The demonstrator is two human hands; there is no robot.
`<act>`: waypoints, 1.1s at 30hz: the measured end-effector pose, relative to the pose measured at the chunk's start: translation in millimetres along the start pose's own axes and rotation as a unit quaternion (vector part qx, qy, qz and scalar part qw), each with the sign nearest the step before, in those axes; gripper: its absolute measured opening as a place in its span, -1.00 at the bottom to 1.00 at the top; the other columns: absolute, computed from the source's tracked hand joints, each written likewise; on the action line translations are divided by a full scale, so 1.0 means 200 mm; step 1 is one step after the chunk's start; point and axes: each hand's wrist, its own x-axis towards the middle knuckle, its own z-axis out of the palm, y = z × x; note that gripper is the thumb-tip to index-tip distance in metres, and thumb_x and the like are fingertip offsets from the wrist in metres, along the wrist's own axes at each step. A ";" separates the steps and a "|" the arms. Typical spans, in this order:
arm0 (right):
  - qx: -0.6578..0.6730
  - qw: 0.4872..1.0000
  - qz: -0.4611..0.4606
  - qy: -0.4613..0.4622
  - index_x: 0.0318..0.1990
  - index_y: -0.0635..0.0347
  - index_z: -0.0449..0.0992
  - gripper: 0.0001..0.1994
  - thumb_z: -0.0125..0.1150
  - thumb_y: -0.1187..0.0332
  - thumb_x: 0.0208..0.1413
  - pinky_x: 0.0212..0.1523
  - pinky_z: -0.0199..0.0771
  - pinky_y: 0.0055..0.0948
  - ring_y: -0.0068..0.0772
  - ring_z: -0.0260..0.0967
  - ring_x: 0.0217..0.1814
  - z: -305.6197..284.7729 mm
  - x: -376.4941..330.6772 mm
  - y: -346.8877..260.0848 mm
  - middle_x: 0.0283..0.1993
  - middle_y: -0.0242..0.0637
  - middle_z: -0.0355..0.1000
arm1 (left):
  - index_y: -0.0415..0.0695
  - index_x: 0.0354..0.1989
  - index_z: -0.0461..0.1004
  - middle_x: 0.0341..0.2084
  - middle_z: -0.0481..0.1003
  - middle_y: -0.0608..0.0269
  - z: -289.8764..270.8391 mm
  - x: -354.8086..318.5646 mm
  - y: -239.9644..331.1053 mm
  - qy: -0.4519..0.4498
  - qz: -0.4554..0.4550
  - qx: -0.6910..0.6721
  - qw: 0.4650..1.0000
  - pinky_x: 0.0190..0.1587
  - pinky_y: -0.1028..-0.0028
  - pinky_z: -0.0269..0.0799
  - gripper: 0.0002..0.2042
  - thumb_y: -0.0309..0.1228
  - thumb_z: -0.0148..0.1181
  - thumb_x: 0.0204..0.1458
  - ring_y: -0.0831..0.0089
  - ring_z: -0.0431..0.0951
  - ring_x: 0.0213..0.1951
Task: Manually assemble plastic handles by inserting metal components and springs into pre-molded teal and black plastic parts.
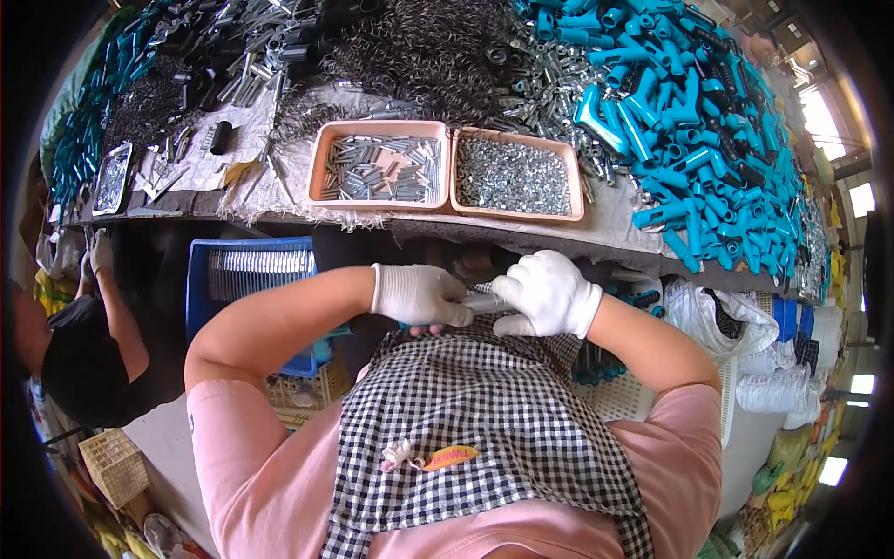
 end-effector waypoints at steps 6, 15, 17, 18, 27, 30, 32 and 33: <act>-0.042 0.994 0.009 -0.104 -0.54 0.10 0.45 -0.57 0.18 -0.10 0.03 -0.49 0.46 -0.18 -0.13 0.50 -0.55 0.02 0.00 -0.03 -0.58 -0.21 0.49 | -0.24 -0.14 0.52 -0.53 0.53 0.16 0.02 0.02 0.00 -0.039 -0.017 -0.015 0.999 -0.41 0.42 0.51 -0.57 -0.04 0.15 0.14 0.45 0.55 -0.54; 0.125 0.978 0.106 -0.127 -0.46 0.19 0.47 -0.55 0.10 -0.08 0.12 -0.41 0.48 -0.08 0.09 0.46 -0.48 0.09 0.02 -0.01 -0.55 -0.04 0.44 | -0.17 -0.34 0.48 -0.48 0.54 0.01 0.15 -0.05 -0.03 0.246 0.105 0.353 0.897 -0.28 0.14 0.49 -0.67 -0.10 0.19 0.05 0.02 0.59 -0.34; 0.276 0.950 0.129 -0.070 -0.40 0.22 0.47 -0.50 0.04 -0.13 0.19 -0.43 0.45 -0.19 -0.03 0.45 -0.52 0.08 0.04 0.03 -0.57 -0.10 0.43 | -0.16 -0.34 0.47 -0.50 0.52 0.05 0.14 -0.07 -0.05 0.322 0.127 0.342 0.874 -0.32 0.15 0.48 -0.67 -0.11 0.23 0.03 0.03 0.57 -0.39; 0.408 0.902 0.144 -0.013 -0.35 0.23 0.47 -0.43 -0.02 -0.19 0.24 -0.43 0.46 -0.28 -0.18 0.46 -0.54 0.06 0.05 0.05 -0.58 -0.18 0.45 | -0.16 -0.34 0.47 -0.50 0.51 0.05 0.12 -0.09 -0.04 0.366 0.128 0.332 0.860 -0.33 0.15 0.47 -0.68 -0.12 0.24 0.02 0.03 0.56 -0.40; 0.300 0.941 0.151 0.046 0.30 0.31 0.24 -0.13 0.49 0.34 -0.26 -0.02 0.52 -0.30 -0.19 0.53 -0.12 -0.08 0.05 -0.01 -0.10 -0.12 0.52 | -0.16 -0.08 0.26 -0.24 0.43 0.04 0.07 -0.06 -0.06 0.407 0.416 -0.701 0.412 0.00 0.11 0.44 -0.71 -0.16 -0.09 0.34 0.17 0.50 -0.22; 0.563 0.775 0.285 -0.023 0.36 0.34 0.18 -0.15 0.38 0.55 -0.20 -0.11 0.52 -0.45 -0.46 0.50 -0.23 -0.10 -0.09 0.06 -0.23 -0.25 0.53 | -0.19 0.04 0.26 -0.08 0.40 -0.04 0.18 0.19 -0.19 0.314 0.188 -0.817 0.446 0.18 -0.09 0.33 -0.71 -0.23 -0.14 0.35 0.05 0.45 0.01; 0.639 0.668 0.381 -0.017 0.21 0.41 0.35 -0.32 0.32 0.55 -0.21 -0.17 0.57 -0.37 -0.36 0.54 -0.27 -0.03 -0.11 0.10 -0.27 -0.18 0.53 | -0.12 0.25 0.20 0.17 0.34 0.02 0.23 0.45 -0.33 0.171 0.138 -0.845 0.488 0.29 -0.12 0.14 -0.61 -0.19 -0.18 0.36 0.06 0.34 0.18; 0.676 0.615 0.406 -0.014 0.10 0.42 0.41 -0.46 0.29 0.51 -0.14 -0.18 0.57 -0.37 -0.35 0.53 -0.31 0.06 -0.14 0.14 -0.28 -0.18 0.53 | -0.10 0.24 0.23 0.19 0.34 0.04 0.23 0.61 -0.42 0.158 0.088 -0.811 0.556 0.32 -0.06 0.10 -0.61 -0.17 -0.21 0.36 0.04 0.31 0.23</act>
